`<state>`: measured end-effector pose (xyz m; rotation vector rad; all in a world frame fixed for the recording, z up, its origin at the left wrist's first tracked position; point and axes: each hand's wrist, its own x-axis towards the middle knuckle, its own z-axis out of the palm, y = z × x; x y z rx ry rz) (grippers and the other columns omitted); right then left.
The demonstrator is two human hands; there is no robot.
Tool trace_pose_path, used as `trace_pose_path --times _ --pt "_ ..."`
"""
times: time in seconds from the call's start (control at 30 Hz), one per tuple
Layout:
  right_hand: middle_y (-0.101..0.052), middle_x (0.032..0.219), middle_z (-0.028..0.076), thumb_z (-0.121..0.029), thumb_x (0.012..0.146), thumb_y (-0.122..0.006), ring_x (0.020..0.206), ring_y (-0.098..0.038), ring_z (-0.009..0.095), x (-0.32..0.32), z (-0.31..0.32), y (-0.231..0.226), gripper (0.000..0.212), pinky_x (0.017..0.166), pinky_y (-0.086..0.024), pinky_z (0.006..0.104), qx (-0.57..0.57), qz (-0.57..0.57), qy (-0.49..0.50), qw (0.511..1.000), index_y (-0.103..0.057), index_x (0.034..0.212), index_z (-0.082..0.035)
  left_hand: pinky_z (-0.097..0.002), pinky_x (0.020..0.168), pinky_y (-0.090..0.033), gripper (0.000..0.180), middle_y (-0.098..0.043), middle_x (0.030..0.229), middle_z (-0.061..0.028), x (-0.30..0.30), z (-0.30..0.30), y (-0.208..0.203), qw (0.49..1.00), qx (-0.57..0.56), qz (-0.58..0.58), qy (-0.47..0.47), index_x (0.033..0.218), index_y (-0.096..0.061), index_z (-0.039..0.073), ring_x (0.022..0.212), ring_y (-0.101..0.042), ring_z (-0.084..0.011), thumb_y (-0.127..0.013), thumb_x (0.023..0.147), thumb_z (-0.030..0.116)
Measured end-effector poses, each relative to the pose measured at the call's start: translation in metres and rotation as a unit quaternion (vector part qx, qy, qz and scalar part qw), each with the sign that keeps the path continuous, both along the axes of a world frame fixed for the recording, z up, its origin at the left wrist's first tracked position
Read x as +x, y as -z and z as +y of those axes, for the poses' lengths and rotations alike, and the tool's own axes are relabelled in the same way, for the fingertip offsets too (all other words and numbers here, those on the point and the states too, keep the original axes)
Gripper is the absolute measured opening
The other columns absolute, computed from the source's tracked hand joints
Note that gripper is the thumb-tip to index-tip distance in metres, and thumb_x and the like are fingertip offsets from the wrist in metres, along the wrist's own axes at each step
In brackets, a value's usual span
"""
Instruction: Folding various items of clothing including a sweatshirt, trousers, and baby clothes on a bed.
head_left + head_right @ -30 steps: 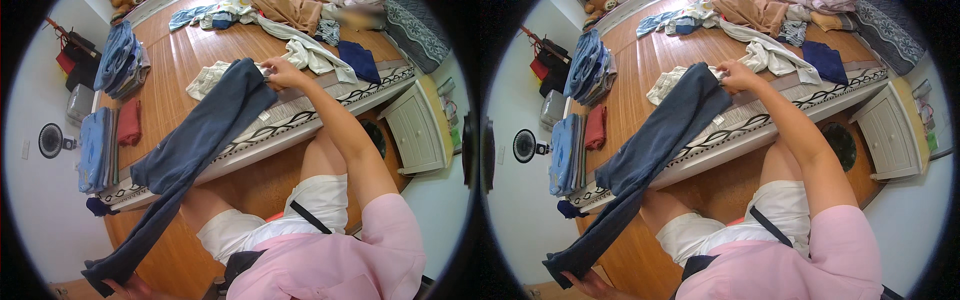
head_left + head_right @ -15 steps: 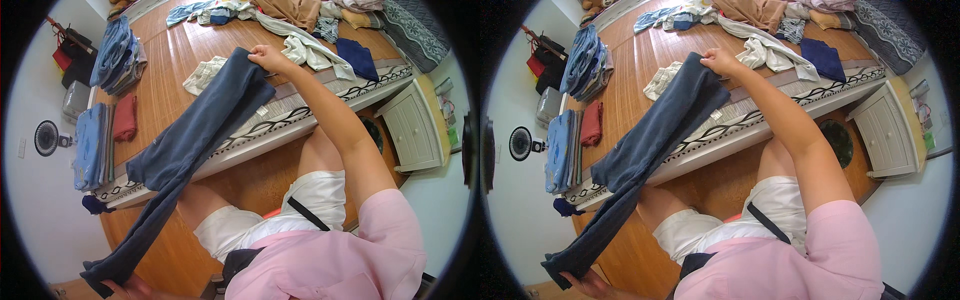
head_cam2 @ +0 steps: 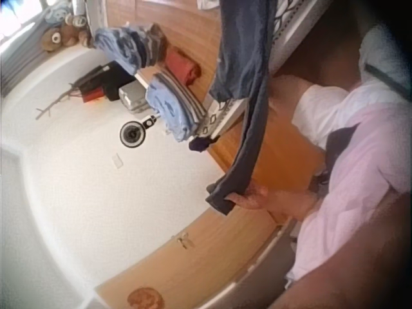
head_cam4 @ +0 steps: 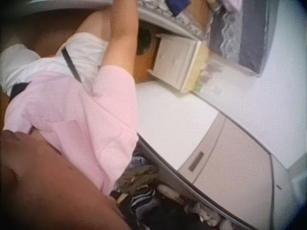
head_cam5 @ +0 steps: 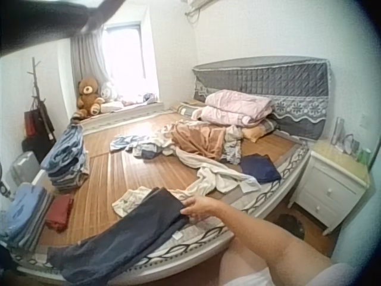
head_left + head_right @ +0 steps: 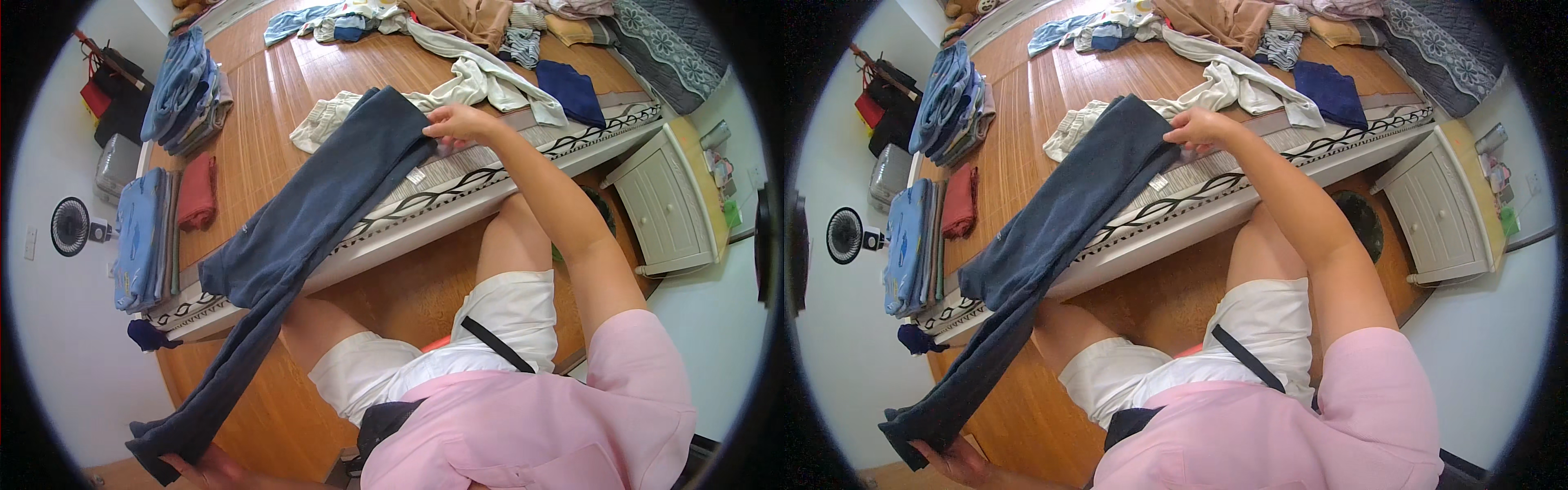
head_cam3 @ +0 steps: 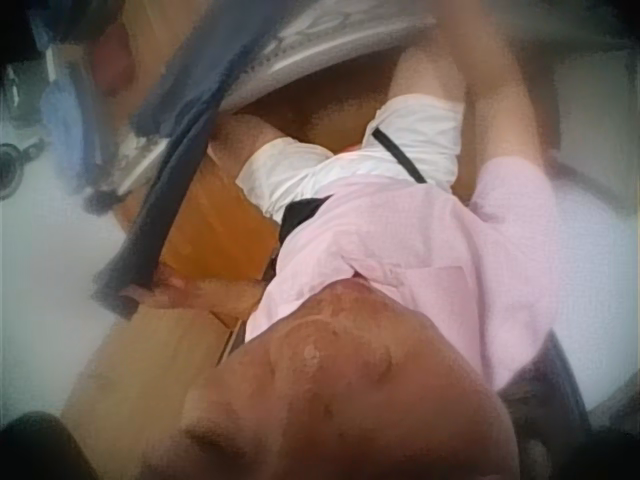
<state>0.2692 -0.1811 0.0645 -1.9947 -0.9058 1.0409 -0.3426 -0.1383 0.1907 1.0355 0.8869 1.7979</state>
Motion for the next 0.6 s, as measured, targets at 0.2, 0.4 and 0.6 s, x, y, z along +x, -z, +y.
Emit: trace_pose_path --times 0.2,0.4,0.6 --pt "-0.057 0.073 -0.005 -0.027 0.086 -0.067 0.059 -0.052 0.006 -0.002 0.004 0.010 0.014 0.054 -0.043 0.0221 0.017 0.014 0.065 0.998 -0.066 0.092 -0.014 -0.0368 0.084 -0.047 0.038 -0.059 0.118 -0.0146 0.049 -0.020 -0.014 0.997 0.066 -0.026 0.043 0.125 -0.055 -0.001 0.100 -0.058 -0.0239 -0.062 0.092 0.017" --pt "-0.055 0.073 -0.003 -0.019 0.086 -0.065 0.057 -0.053 0.008 -0.029 -0.001 0.002 0.010 0.050 -0.043 0.0226 0.003 -0.033 0.052 0.998 -0.064 0.092 -0.010 -0.0461 0.112 -0.030 0.060 -0.039 0.145 -0.0101 -0.008 -0.002 0.001 0.998 0.019 0.009 0.061 0.147 -0.028 0.008 0.129 -0.043 -0.0255 -0.048 0.099 0.036" --pt "-0.061 0.081 -0.001 -0.011 0.087 -0.064 0.068 -0.059 0.008 -0.039 -0.003 0.025 0.015 0.057 -0.051 0.0237 0.087 0.037 0.048 0.994 -0.063 0.101 -0.008 -0.0443 0.112 -0.029 0.058 -0.039 0.146 -0.0104 -0.007 0.000 -0.001 0.995 0.018 -0.005 0.097 0.145 -0.032 0.004 0.130 -0.042 -0.0252 -0.050 0.098 0.032"
